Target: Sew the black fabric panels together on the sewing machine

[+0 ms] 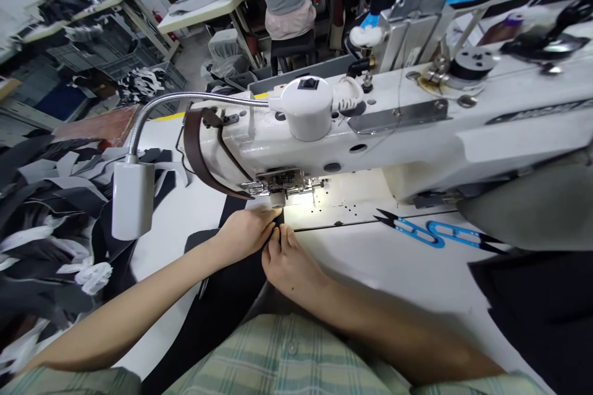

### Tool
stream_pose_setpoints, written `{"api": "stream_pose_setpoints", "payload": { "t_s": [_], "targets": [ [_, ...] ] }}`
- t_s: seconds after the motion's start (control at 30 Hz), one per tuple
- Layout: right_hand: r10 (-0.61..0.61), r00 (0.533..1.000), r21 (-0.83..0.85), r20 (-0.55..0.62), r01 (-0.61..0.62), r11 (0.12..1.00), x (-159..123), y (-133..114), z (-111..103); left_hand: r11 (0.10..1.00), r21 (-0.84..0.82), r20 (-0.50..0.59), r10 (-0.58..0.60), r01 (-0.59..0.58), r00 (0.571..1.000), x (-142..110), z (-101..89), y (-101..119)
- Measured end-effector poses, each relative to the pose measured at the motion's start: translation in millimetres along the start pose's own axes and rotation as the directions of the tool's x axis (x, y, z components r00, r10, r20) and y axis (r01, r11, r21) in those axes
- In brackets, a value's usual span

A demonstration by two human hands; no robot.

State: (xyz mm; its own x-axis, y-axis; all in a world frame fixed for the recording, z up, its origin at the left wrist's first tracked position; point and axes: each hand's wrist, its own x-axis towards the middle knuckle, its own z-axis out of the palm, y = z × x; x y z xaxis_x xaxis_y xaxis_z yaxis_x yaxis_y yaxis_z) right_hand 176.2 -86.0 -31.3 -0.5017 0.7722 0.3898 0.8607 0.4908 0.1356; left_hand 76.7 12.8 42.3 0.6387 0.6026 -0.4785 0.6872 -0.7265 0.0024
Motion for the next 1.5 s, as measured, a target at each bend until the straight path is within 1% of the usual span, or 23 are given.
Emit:
{"api": "stream_pose_setpoints", "payload": {
  "t_s": [0.17, 0.3, 0.4, 0.5, 0.6, 0.73, 0.8, 0.9, 0.97, 1.2, 1.33, 1.5],
  "targets": [
    [0.005, 1.0, 0.027, 0.005, -0.005, 1.0, -1.9, -3.4, 4.9, 1.0, -0.008, -0.04, -0.005, 0.004, 0.999, 3.1, 2.1, 0.6],
    [0.022, 1.0, 0.027, -0.021, -0.021, 0.999, -2.2, -5.0, 6.5, 1.0, 0.018, -0.005, -0.022, 0.022, 1.0, 4.7, 1.7, 2.3],
    [0.034, 0.999, 0.013, -0.037, -0.033, 0.999, -1.3, -4.9, 5.0, 0.999, 0.044, 0.008, -0.013, 0.013, 1.0, 4.1, 0.0, 2.1],
    [0.037, 0.999, 0.005, -0.031, -0.037, 0.999, -0.4, -3.9, 3.8, 0.998, 0.059, 0.01, 0.001, -0.002, 1.0, 2.8, -1.5, 1.3],
    [0.038, 0.999, 0.01, -0.019, -0.038, 0.999, 0.4, -2.3, 4.2, 0.998, 0.064, 0.027, -0.009, 0.008, 1.0, 1.9, -1.9, 0.7],
    [0.038, 0.999, 0.025, -0.014, -0.038, 0.999, 1.7, 0.4, 3.5, 0.999, 0.038, 0.012, -0.001, 0.001, 1.0, 2.3, -1.0, -1.2],
    [0.03, 1.0, 0.043, 0.006, -0.03, 0.999, 2.2, 2.1, 1.8, 1.0, 0.016, 0.004, 0.004, -0.004, 1.0, 2.7, -0.9, -3.0],
    [0.01, 0.999, 0.083, 0.041, -0.013, 0.996, 3.1, 4.4, -1.3, 1.0, -0.005, 0.018, 0.003, -0.003, 1.0, 3.4, -1.5, -5.3],
    [0.005, 0.999, 0.097, 0.034, -0.008, 0.995, 4.4, 5.6, -3.2, 1.0, -0.015, 0.018, 0.002, -0.002, 1.0, 4.1, -1.7, -6.2],
    [0.06, 0.998, 0.179, 0.032, -0.065, 0.982, 10.3, 10.2, -10.0, 0.999, -0.037, -0.003, 0.025, -0.025, 1.0, 4.6, 0.5, -8.3],
    [0.051, 0.998, 0.176, 0.025, -0.055, 0.983, 7.5, 9.8, -8.8, 0.998, -0.049, -0.004, 0.035, -0.035, 0.999, 3.2, 1.0, -8.3],
    [0.026, 0.999, 0.147, 0.046, -0.033, 0.989, 4.5, 6.1, -3.9, 1.0, -0.023, 0.004, 0.004, -0.004, 1.0, 4.8, 2.1, -6.5]
  ]
}}
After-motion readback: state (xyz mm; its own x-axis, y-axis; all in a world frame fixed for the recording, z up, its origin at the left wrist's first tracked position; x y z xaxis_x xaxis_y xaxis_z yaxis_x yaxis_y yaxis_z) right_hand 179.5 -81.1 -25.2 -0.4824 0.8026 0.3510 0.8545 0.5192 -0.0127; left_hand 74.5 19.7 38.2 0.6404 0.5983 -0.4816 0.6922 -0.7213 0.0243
